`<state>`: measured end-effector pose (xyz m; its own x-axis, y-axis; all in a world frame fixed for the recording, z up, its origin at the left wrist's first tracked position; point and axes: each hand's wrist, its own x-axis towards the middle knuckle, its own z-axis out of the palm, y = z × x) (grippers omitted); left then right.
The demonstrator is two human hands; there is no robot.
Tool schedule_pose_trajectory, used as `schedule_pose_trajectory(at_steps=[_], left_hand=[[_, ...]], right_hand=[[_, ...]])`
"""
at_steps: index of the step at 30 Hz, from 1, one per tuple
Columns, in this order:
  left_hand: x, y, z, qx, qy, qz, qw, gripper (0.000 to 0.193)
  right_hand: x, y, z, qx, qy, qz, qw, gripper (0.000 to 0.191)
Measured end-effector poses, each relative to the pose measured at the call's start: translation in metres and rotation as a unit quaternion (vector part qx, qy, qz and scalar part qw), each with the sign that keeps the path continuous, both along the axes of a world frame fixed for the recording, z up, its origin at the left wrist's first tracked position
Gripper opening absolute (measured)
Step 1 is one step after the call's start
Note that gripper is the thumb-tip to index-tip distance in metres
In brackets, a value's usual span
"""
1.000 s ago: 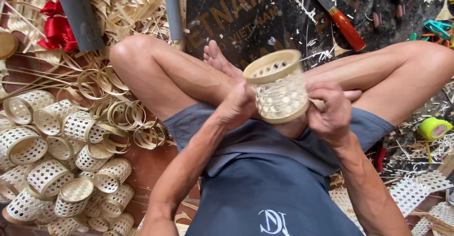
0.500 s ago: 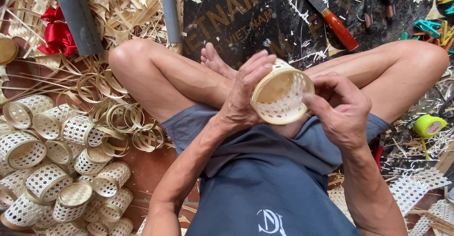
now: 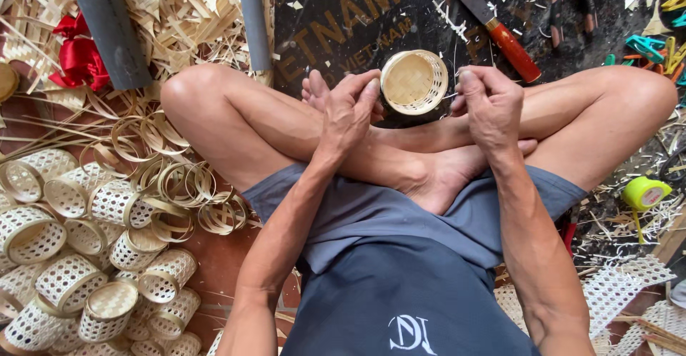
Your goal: The person sits on the floor assembling woven bamboo baskets. They fit a round wooden base into a perforated woven bamboo cylinder, press and tuck the rim strips to secure the base, trim excess bamboo with a knife, and apply glue from a squeeze bottle around the base edge.
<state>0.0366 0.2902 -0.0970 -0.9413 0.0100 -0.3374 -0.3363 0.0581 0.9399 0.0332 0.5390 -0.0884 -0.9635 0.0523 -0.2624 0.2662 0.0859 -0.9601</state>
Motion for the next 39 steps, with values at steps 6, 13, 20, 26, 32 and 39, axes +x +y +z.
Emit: schedule_pose_trajectory(at_steps=[6, 13, 20, 26, 32, 39], left_hand=[[-0.009, 0.013, 0.009, 0.006, 0.018, 0.020, 1.000, 0.026], [0.030, 0.024, 0.058, -0.300, 0.215, -0.044, 0.928, 0.028], [0.054, 0.085, 0.089, -0.390, 0.398, -0.198, 0.807, 0.038], [0.074, 0.125, 0.088, -0.243, 0.374, -0.232, 0.864, 0.031], [0.070, 0.132, 0.071, -0.031, 0.160, -0.239, 0.957, 0.020], [0.075, 0.134, 0.076, 0.360, -0.194, -0.210, 0.888, 0.025]], right_hand=[[-0.003, -0.018, 0.006, -0.036, -0.038, 0.003, 0.999, 0.016], [0.046, 0.043, 0.036, 0.110, 0.019, -0.073, 0.991, 0.017], [0.164, 0.247, 0.057, 0.501, 0.021, -0.323, 0.803, 0.031], [0.183, 0.281, 0.042, 0.613, -0.132, -0.193, 0.755, 0.055], [0.169, 0.281, 0.064, 0.380, -0.040, -0.214, 0.899, 0.045], [0.138, 0.112, 0.113, 0.135, 0.111, 0.142, 0.974, 0.045]])
